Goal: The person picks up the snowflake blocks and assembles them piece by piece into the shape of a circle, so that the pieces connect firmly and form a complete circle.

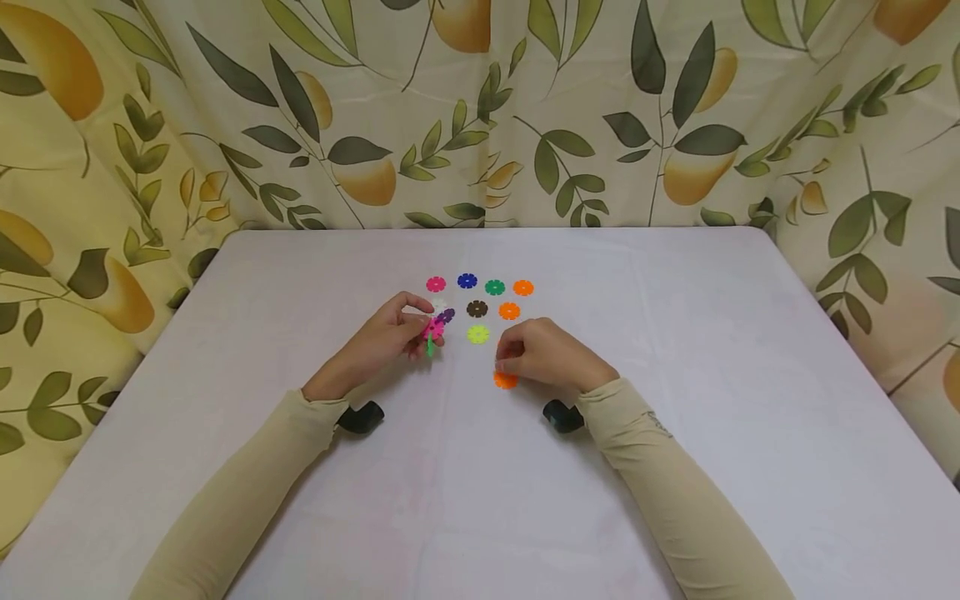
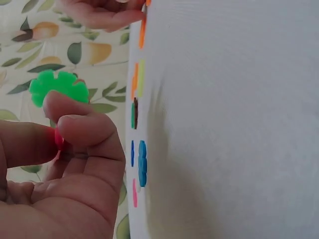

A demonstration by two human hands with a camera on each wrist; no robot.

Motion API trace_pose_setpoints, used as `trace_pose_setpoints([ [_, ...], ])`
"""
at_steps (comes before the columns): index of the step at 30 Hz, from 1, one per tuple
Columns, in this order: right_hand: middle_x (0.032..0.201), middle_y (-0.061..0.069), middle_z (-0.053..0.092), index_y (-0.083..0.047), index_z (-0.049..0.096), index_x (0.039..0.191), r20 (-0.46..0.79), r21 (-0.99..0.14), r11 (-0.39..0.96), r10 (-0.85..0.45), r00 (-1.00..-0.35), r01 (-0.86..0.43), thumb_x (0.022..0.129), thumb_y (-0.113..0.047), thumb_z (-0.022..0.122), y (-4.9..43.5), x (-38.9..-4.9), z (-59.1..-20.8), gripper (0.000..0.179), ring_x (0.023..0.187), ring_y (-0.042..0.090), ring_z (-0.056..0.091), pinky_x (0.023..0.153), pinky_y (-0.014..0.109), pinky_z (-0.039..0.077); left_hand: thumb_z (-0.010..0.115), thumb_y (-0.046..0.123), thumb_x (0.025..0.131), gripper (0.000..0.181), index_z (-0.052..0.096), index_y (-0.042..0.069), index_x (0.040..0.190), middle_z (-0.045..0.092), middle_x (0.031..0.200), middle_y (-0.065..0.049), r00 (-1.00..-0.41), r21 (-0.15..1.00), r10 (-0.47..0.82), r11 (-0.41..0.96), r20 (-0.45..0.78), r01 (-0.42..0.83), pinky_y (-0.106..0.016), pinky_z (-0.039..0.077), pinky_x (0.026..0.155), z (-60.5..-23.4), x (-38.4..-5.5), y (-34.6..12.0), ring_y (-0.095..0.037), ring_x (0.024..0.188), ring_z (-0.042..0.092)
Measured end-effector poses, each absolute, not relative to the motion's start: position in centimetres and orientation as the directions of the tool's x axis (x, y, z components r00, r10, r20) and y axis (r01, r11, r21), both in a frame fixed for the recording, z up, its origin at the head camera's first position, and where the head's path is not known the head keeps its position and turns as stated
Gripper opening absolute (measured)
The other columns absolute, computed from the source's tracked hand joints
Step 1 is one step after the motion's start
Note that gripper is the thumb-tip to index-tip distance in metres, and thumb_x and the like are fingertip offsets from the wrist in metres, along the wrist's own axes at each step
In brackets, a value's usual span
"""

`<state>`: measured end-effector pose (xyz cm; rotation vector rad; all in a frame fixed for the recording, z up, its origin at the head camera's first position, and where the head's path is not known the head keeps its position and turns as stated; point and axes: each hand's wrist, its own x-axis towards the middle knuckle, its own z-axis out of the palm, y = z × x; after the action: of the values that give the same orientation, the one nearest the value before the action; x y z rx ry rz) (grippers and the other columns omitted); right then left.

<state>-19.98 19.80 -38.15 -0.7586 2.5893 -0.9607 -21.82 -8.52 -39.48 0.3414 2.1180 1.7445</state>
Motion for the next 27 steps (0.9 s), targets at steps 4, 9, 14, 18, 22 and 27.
trace_pose_setpoints([
  [4, 0.083, -0.004, 0.067, -0.008, 0.076, 0.095, -0.105, -0.674, 0.628, -0.603, -0.791, -0.389, 0.093, -0.009, 0.082, 19.94, -19.91, -38.08, 0.006, 0.081, 0.018, 0.061, 0.075, 0.033, 0.052, 0.048, 0.011, 0.113, 0.023, 0.053, 0.004, 0.135, 0.075, 0.098, -0.015, -0.89, 0.979, 0.438, 0.2, -0.127, -0.041, -0.029, 0.051, 0.07, -39.59, -22.01, -8.51, -0.022, 0.074, 0.057],
  [9, 0.084, -0.001, 0.062, -0.006, 0.07, 0.096, -0.128, -0.652, 0.633, -0.634, -0.763, -0.417, 0.091, -0.003, 0.08, 19.76, -19.91, -38.03, 0.011, 0.083, 0.018, 0.058, 0.077, 0.035, 0.051, 0.05, 0.022, 0.115, 0.031, 0.06, 0.001, 0.137, 0.072, 0.097, -0.013, -0.866, 0.977, 0.476, 0.204, -0.15, -0.057, -0.027, 0.051, 0.07, -39.68, -22.19, -8.46, -0.02, 0.075, 0.057],
  [14, 0.083, 0.001, 0.059, -0.005, 0.065, 0.093, -0.147, -0.644, 0.647, -0.629, -0.763, -0.408, 0.091, 0.0, 0.08, 19.57, -19.89, -38.07, 0.016, 0.082, 0.019, 0.055, 0.075, 0.034, 0.048, 0.052, 0.024, 0.115, 0.037, 0.064, -0.005, 0.136, 0.072, 0.095, -0.01, -0.85, 0.979, 0.499, 0.182, -0.17, -0.089, -0.025, 0.051, 0.069, -39.85, -22.28, -8.48, -0.019, 0.076, 0.059],
  [18, 0.085, 0.001, 0.06, -0.007, 0.064, 0.093, -0.148, -0.651, 0.651, -0.614, -0.775, -0.392, 0.092, -0.002, 0.082, 19.56, -19.89, -38.17, 0.019, 0.083, 0.019, 0.056, 0.076, 0.034, 0.048, 0.054, 0.02, 0.114, 0.035, 0.065, -0.008, 0.134, 0.072, 0.095, -0.009, -0.825, 0.982, 0.537, 0.155, -0.175, -0.107, -0.026, 0.053, 0.072, -39.95, -22.25, -8.65, -0.019, 0.079, 0.061],
  [22, 0.087, 0.0, 0.063, -0.007, 0.063, 0.094, -0.129, -0.655, 0.65, -0.599, -0.79, -0.386, 0.093, -0.004, 0.082, 19.7, -19.97, -38.33, 0.019, 0.084, 0.019, 0.057, 0.077, 0.033, 0.049, 0.057, 0.015, 0.113, 0.034, 0.064, -0.007, 0.137, 0.071, 0.098, -0.01, -0.803, 0.985, 0.573, 0.142, -0.165, -0.101, -0.026, 0.054, 0.074, -39.91, -22.17, -8.74, -0.02, 0.081, 0.061],
  [27, 0.088, 0.001, 0.065, -0.006, 0.066, 0.096, -0.091, -0.669, 0.637, -0.581, -0.809, -0.382, 0.093, 0.0, 0.079, 19.89, -20.11, -38.37, 0.014, 0.084, 0.02, 0.059, 0.078, 0.033, 0.051, 0.061, 0.017, 0.111, 0.034, 0.067, -0.003, 0.138, 0.072, 0.1, -0.01, -0.796, 0.985, 0.588, 0.16, -0.142, -0.058, -0.026, 0.051, 0.071, -40.16, -22.31, -8.64, -0.02, 0.077, 0.059],
])
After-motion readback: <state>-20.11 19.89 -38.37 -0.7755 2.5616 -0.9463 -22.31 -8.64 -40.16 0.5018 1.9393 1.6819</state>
